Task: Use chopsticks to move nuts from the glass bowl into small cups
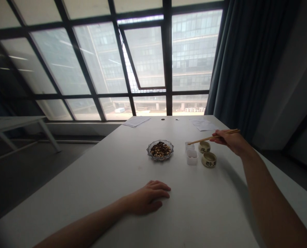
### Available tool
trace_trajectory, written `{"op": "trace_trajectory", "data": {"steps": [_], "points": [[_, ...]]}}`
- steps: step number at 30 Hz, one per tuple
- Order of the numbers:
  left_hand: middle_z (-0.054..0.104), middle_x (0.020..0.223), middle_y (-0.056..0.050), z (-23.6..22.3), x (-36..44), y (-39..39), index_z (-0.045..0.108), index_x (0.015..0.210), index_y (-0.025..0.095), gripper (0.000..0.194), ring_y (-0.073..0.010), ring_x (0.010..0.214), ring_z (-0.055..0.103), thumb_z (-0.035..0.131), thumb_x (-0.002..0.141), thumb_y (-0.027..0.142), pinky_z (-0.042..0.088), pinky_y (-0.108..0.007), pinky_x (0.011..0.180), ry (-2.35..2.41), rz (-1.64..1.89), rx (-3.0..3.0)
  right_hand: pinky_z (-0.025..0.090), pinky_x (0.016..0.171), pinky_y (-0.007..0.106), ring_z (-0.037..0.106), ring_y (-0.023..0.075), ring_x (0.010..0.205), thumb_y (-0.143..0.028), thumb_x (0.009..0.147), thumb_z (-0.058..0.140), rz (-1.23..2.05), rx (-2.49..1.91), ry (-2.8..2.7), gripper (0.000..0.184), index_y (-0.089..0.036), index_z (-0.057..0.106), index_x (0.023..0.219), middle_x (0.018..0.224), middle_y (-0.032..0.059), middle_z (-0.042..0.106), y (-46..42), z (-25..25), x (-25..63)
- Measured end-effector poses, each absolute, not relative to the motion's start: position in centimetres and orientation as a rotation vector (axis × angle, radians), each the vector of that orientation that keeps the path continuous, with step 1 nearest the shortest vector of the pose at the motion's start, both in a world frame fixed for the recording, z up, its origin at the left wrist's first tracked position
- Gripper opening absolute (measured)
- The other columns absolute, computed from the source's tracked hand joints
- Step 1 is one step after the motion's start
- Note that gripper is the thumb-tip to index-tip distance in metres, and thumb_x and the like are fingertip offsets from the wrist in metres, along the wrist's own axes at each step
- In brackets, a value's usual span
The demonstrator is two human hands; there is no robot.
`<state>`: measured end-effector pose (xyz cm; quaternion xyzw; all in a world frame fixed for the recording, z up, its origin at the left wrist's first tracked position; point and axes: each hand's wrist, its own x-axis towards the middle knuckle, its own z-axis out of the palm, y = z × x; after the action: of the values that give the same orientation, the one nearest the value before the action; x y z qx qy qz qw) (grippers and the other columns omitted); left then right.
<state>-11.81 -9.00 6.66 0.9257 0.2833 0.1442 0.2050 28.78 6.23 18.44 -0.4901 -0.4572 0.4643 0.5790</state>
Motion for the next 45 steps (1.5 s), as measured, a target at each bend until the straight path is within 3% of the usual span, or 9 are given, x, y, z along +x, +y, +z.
{"op": "trace_trajectory", "data": {"steps": [10, 15, 20, 25, 30, 37, 45], "points": [[0.059, 0.145, -0.005, 6.3, -11.8, -8.8, 0.060, 0.134, 0.030, 0.039, -0.0263, 0.134, 0.052, 0.061, 0.095, 0.025, 0.034, -0.043, 0.117, 0.777, 0.420, 2.577, 0.068, 0.059, 0.029, 0.079, 0.0286, 0.069, -0.002, 0.080, 0.079, 1.230, -1.167, -1.112, 0.011, -0.012, 0.075, 0.084, 0.082, 0.0153, 0.078, 7.2, 17.3, 29.9], [0.059, 0.145, -0.006, 6.4, -11.8, -8.8, 0.060, 0.134, 0.030, 0.040, -0.0270, 0.134, 0.052, 0.061, 0.095, 0.025, 0.035, -0.043, 0.116, 0.771, 0.417, 2.573, 0.068, 0.060, 0.030, 0.079, 0.0293, 0.070, -0.003, 0.084, 0.076, 1.158, -1.192, -1.145, 0.007, -0.010, 0.075, 0.083, 0.082, 0.0169, 0.078, 7.0, 17.4, 29.9], [0.059, 0.145, -0.006, 6.4, -11.8, -8.8, 0.061, 0.134, 0.029, 0.039, -0.0267, 0.134, 0.052, 0.061, 0.095, 0.025, 0.035, -0.042, 0.117, 0.769, 0.417, 2.579, 0.066, 0.061, 0.022, 0.078, 0.0216, 0.063, -0.001, 0.091, 0.066, 1.064, -1.110, -1.096, 0.017, -0.009, 0.074, 0.078, 0.076, 0.0141, 0.077, 6.6, 18.0, 28.4], [0.060, 0.144, -0.006, 6.2, -11.8, -8.7, 0.061, 0.134, 0.030, 0.038, -0.0266, 0.134, 0.053, 0.060, 0.096, 0.026, 0.035, -0.042, 0.116, 0.770, 0.439, 2.591, 0.065, 0.059, 0.021, 0.078, 0.0194, 0.063, -0.019, 0.091, 0.076, 0.936, -0.897, -1.117, 0.015, -0.010, 0.074, 0.080, 0.076, 0.0097, 0.078, 6.5, 17.6, 24.9], [0.060, 0.144, -0.006, 6.3, -11.7, -8.7, 0.060, 0.134, 0.030, 0.038, -0.0268, 0.134, 0.053, 0.060, 0.096, 0.026, 0.036, -0.042, 0.116, 0.761, 0.432, 2.597, 0.065, 0.058, 0.022, 0.079, 0.0216, 0.067, -0.042, 0.083, 0.084, 0.986, -0.853, -1.257, 0.031, -0.013, 0.075, 0.080, 0.074, 0.0110, 0.078, 6.1, 15.6, 20.3], [0.060, 0.144, -0.006, 6.3, -11.7, -8.7, 0.061, 0.133, 0.029, 0.038, -0.0271, 0.133, 0.054, 0.061, 0.095, 0.026, 0.035, -0.043, 0.116, 0.750, 0.444, 2.589, 0.066, 0.063, 0.026, 0.079, 0.0240, 0.072, -0.056, 0.075, 0.085, 1.109, -0.868, -1.476, 0.044, -0.013, 0.077, 0.082, 0.077, 0.0119, 0.079, 5.1, 12.0, 15.3], [0.060, 0.143, -0.007, 6.1, -11.7, -8.7, 0.061, 0.133, 0.030, 0.038, -0.0280, 0.133, 0.054, 0.060, 0.096, 0.027, 0.036, -0.044, 0.116, 0.757, 0.448, 2.593, 0.063, 0.056, 0.025, 0.078, 0.0237, 0.066, -0.070, 0.065, 0.083, 1.121, -0.902, -1.495, 0.058, -0.013, 0.076, 0.077, 0.069, 0.0107, 0.077, 5.7, 9.7, 13.9]]}}
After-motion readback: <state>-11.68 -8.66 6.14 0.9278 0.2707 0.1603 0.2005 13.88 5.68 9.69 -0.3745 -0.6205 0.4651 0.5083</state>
